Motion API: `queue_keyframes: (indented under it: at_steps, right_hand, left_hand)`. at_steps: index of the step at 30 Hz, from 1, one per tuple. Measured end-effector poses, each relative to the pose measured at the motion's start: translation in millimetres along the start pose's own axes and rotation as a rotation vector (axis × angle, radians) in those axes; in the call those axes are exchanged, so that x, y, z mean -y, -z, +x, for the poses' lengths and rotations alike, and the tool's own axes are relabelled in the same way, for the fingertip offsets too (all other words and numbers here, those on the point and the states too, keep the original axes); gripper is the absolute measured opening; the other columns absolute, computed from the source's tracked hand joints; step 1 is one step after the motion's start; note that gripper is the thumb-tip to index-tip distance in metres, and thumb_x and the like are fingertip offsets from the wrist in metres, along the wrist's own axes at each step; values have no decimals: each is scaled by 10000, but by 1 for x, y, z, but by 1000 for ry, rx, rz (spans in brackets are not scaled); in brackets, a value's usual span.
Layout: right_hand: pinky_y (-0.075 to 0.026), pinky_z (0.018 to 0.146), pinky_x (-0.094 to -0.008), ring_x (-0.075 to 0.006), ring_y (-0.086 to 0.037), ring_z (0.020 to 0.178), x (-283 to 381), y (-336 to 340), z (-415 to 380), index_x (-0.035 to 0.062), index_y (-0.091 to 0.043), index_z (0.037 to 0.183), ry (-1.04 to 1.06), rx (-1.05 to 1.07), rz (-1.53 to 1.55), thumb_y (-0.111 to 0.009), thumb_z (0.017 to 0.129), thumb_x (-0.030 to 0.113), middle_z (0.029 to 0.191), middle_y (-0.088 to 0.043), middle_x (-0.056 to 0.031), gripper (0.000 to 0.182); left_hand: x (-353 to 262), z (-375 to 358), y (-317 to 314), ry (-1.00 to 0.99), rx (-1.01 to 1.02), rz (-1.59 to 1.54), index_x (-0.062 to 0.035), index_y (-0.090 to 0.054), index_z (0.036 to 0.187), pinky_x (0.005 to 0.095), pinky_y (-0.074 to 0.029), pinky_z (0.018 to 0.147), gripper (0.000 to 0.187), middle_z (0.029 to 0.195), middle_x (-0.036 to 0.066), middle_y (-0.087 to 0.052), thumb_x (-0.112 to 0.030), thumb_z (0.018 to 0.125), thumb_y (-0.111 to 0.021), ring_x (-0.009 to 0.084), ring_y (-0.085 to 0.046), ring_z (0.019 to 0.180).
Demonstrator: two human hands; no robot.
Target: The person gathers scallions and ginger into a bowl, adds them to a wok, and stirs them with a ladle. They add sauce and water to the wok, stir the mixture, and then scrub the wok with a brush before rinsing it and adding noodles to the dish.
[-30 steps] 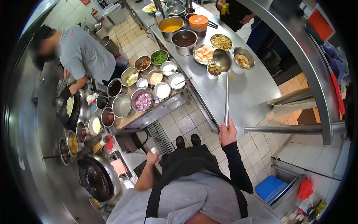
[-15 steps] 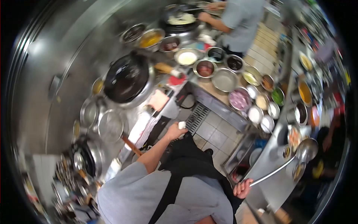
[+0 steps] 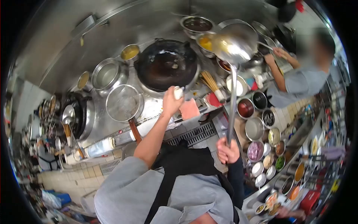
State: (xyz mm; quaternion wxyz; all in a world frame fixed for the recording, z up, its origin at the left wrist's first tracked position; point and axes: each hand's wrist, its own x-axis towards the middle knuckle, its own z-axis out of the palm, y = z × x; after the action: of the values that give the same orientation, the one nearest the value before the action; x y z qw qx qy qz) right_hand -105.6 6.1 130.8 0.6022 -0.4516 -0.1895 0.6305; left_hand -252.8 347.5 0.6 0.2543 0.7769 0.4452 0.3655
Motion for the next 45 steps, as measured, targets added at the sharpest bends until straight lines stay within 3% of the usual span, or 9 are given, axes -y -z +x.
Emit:
queue_keyframes:
  at_steps: [5,17,20,23,29,33,37,40,45]
  right_hand:
    - [-311,383,-220,-57,-424,494,52,-33,146,7,-508,1378,34,125,-103,-604,1014,119,781,-523,-26,393]
    - [-378,359,-297,-108,-492,480,80,-134,505,38,-528,954,25,247,-687,-618,991,143,698,-514,-31,142]
    - [-561,816,-508,-425,-712,896,39,-157,613,-71,-613,997,579,109,-1381,-662,880,196,934,-705,-286,295]
    - [-552,917,-487,-418,-689,1093,57,-213,640,-68,-664,1075,367,149,-1702,-653,851,151,1119,-698,-315,314]
    - [-563,597,-432,-316,-746,716,15,-289,881,97,-796,771,-270,2171,-1920,-603,774,72,804,-763,-150,195]
    - [-534,581,-420,-287,-722,732,62,-279,740,45,-752,736,233,1334,-2671,-602,819,94,823,-747,-168,179]
    - [-595,702,-464,-332,-760,927,66,-281,731,19,-753,853,158,1128,-2365,-690,829,209,959,-764,-197,201]
    - [-551,942,-509,-423,-695,1057,51,-245,658,22,-633,1228,497,164,-1891,-680,802,116,1101,-711,-287,439]
    - [-556,799,-479,-406,-725,870,10,-286,651,-50,-657,1001,830,270,-1260,-652,861,162,932,-728,-263,254]
  left_hand:
    - [18,26,-33,430,145,-191,-30,-585,1229,503,-535,888,557,1077,275,-716,-349,818,-783,442,-687,1045]
    - [-6,-52,8,728,-1,-280,25,-552,1361,429,-538,940,756,1140,272,-711,-419,807,-810,376,-704,1079]
    - [-26,-129,44,1016,244,-74,36,-581,1313,446,-544,930,754,1101,286,-718,-448,781,-809,407,-705,1067]
    - [-19,-250,35,1246,116,169,44,-630,1221,442,-557,901,695,1066,285,-725,-432,752,-822,401,-720,1017]
    - [-12,-491,-53,1917,-744,-454,5,-693,978,496,-558,527,396,922,171,-727,-327,791,-799,281,-732,736]
    - [-19,-561,-91,1928,42,-31,63,-702,1118,434,-566,802,606,1057,185,-740,-429,779,-803,290,-720,1000]
    - [-31,-537,-68,1990,-110,-219,84,-716,1064,423,-551,816,603,1017,195,-749,-424,757,-824,281,-716,1008]
    - [-15,-502,-39,1865,-263,-297,75,-727,971,430,-553,727,492,917,184,-744,-351,751,-840,266,-723,880]
    - [75,-493,-6,1661,-541,-370,20,-713,875,387,-538,602,322,784,114,-713,-253,755,-835,219,-696,724]
